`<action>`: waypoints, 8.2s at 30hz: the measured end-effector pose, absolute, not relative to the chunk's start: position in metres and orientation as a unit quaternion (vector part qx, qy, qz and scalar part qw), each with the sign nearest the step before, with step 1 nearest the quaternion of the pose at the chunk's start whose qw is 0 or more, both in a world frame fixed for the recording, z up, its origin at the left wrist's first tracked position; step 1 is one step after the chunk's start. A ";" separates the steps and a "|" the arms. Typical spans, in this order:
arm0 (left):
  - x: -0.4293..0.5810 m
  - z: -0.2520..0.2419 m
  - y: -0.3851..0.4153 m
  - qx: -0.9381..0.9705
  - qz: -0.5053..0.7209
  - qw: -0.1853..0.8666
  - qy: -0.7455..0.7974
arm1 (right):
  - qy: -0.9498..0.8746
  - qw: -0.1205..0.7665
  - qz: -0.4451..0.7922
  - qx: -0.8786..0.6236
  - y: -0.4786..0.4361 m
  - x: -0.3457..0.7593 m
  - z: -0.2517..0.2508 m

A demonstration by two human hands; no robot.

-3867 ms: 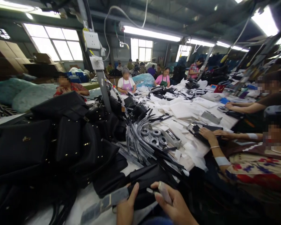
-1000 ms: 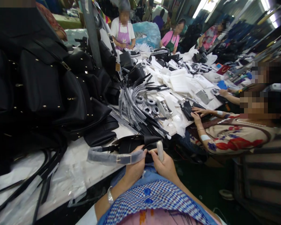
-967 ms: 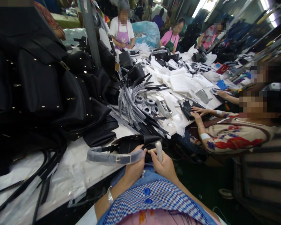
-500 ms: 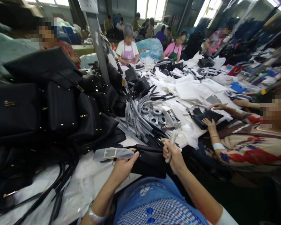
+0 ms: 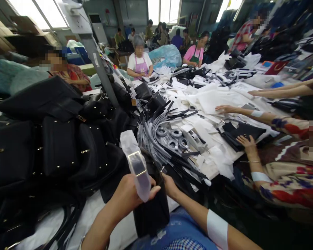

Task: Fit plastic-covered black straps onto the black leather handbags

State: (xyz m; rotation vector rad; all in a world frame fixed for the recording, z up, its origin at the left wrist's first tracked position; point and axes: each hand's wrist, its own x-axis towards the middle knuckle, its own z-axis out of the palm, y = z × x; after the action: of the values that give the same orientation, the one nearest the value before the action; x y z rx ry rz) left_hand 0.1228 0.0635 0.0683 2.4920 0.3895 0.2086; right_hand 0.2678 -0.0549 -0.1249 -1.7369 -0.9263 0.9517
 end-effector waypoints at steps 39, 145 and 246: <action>0.117 0.007 0.011 0.533 0.123 0.760 0.351 | -0.380 0.274 0.174 -0.866 -0.089 0.383 -0.053; 0.076 -0.017 -0.008 0.565 0.145 0.599 0.549 | -0.210 0.219 0.286 -0.909 -0.140 0.484 -0.121; 0.075 0.001 -0.038 0.681 0.326 0.441 0.486 | -0.267 0.601 0.415 -0.629 -0.095 0.196 -0.007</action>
State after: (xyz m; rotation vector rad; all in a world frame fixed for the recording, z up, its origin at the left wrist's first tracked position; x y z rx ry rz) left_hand 0.0747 -0.0384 0.0012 1.6906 1.2061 0.8089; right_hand 0.1958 -0.0947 -0.0072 -1.4563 -0.6187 0.9609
